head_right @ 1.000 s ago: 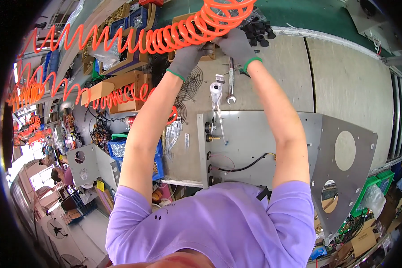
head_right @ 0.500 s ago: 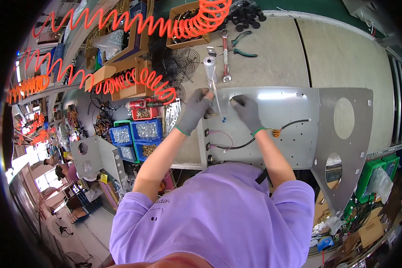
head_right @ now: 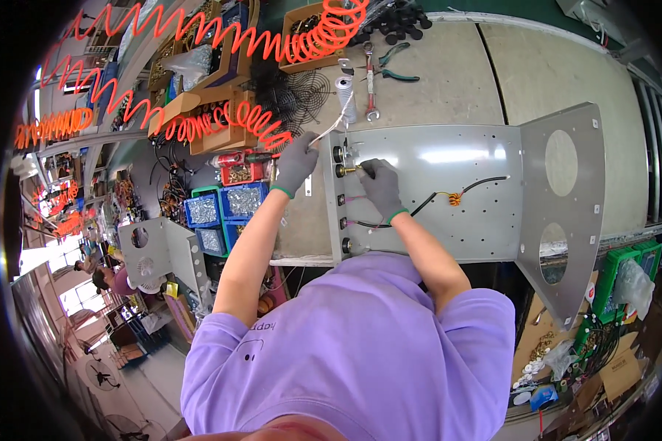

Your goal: Assembling and wiring components onto a solar equipment panel using hand tools and pneumatic drivers.

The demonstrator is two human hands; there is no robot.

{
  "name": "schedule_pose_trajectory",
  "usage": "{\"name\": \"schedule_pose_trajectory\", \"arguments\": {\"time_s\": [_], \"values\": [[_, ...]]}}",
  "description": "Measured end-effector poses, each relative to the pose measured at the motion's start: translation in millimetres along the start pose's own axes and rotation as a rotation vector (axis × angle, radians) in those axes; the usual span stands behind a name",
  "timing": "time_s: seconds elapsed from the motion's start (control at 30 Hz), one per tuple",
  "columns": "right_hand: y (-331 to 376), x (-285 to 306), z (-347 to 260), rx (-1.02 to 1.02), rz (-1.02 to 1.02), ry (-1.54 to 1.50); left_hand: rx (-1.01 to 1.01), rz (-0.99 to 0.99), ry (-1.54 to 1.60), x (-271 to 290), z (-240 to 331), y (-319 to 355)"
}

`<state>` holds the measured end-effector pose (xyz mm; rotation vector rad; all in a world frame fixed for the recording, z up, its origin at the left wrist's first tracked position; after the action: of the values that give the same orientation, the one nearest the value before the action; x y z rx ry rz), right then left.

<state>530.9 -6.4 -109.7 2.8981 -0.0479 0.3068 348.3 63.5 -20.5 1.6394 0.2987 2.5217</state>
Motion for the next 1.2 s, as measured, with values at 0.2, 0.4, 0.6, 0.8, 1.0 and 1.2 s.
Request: {"name": "schedule_pose_trajectory", "arguments": {"time_s": [0.2,0.4,0.6,0.8,1.0,1.2], "values": [[10.9,-13.3,0.7,-0.119,-0.03,-0.117,0.217,0.12,0.08,-21.4,-2.8,3.7],[1.8,-13.0,-1.1,-0.175,-0.185,-0.272,0.284,0.238,0.089,-51.3,-12.9,3.2],[-8.3,-19.6,-0.9,-0.188,-0.361,-0.349,0.159,0.421,0.048,-50.3,-7.0,2.7],[-14.0,-19.9,-3.7,-0.164,-0.435,-0.137,0.203,0.394,0.03,-54.1,-12.3,2.7],[-23.2,-32.4,11.7,-0.119,-0.461,0.272,0.186,0.427,0.036,-51.3,-9.0,4.0],[-15.2,-10.0,20.9,-0.175,-0.078,-0.132,0.276,0.214,0.006,-50.6,-6.7,3.2]]}}
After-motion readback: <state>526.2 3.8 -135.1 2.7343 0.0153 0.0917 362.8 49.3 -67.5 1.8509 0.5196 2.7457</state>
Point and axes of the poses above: each hand's wrist, its own y-axis away from the middle knuckle, its own x-axis out of the back of the hand, z = x × y, the point moved 6 cm from there along -y, towards the middle knuckle, and after that the axes turned 1 degree about z, right-handed, at the moved point
